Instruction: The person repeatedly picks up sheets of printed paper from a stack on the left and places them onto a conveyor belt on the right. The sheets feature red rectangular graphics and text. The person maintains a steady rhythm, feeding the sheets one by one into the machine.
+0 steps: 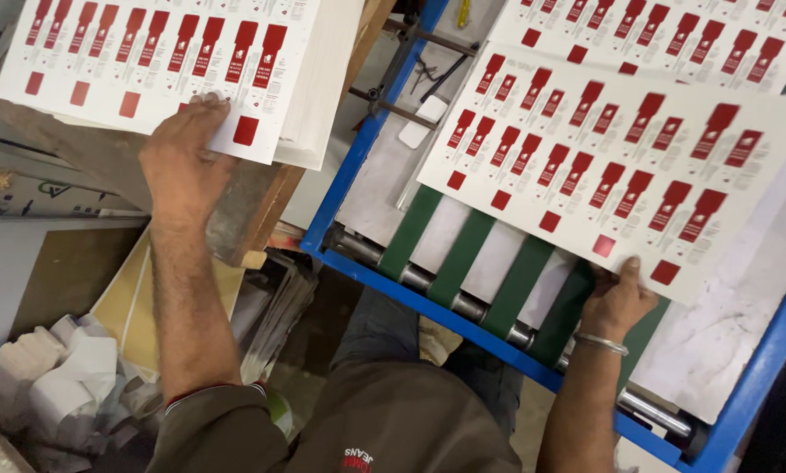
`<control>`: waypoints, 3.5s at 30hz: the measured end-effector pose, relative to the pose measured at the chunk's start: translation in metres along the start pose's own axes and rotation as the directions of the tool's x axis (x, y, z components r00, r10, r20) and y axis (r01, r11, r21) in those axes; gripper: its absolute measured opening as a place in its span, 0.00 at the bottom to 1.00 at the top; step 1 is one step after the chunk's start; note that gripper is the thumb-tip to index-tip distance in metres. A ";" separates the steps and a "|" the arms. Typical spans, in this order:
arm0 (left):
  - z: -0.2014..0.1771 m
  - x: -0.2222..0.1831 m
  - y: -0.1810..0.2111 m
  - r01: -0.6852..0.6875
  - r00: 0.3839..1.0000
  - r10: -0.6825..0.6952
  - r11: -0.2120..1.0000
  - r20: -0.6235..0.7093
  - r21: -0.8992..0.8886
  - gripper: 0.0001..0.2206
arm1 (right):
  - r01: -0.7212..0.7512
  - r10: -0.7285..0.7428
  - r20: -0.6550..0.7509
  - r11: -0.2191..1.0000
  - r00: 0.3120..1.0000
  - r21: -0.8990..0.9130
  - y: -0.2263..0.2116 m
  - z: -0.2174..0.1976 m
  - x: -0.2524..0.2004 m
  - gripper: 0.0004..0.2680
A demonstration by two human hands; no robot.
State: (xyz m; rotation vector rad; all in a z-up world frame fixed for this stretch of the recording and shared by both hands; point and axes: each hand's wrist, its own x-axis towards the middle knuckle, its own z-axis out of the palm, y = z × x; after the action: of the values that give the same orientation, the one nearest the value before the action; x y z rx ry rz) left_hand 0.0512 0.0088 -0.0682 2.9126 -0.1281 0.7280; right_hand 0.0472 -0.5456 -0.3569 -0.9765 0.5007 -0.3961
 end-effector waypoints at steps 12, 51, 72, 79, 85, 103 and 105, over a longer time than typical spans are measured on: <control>0.006 -0.001 -0.003 0.004 0.996 -0.002 1.000 -0.089 0.013 0.23 | -0.014 0.010 -0.048 0.997 0.999 -0.073 -0.009 0.039 0.054 0.14; 0.023 0.006 0.118 -0.386 0.873 0.397 0.918 0.283 -0.096 0.34 | -0.048 0.049 0.152 0.999 0.987 -0.010 -0.017 0.150 -0.082 0.11; 0.005 -0.003 -0.015 -0.089 0.994 0.098 0.983 -0.046 0.163 0.20 | 0.141 -0.159 -0.168 0.984 0.973 -0.112 0.023 0.051 0.031 0.12; -0.004 -0.001 -0.018 -0.105 0.995 0.104 0.987 0.013 0.124 0.19 | -0.069 0.069 -0.029 0.998 0.997 0.004 0.019 0.045 0.049 0.12; -0.019 0.007 -0.050 -0.230 0.967 0.238 0.969 0.086 -0.093 0.20 | -0.115 0.116 0.004 0.991 0.993 -0.071 0.021 0.040 0.022 0.10; 0.012 0.001 0.097 -0.412 0.860 0.429 0.903 0.277 -0.120 0.31 | -0.119 0.088 0.322 0.990 0.943 0.080 -0.007 0.197 -0.107 0.15; -0.002 0.008 0.060 -0.342 0.905 0.339 0.939 0.258 -0.033 0.30 | -0.017 0.021 0.121 0.999 0.992 -0.032 -0.005 0.152 -0.067 0.13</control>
State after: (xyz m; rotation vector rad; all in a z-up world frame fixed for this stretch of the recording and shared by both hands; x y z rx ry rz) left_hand 0.0504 -0.0501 -0.0559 3.0182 -0.6777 0.3776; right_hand 0.0780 -0.4087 -0.2673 -1.0188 0.4064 -0.3100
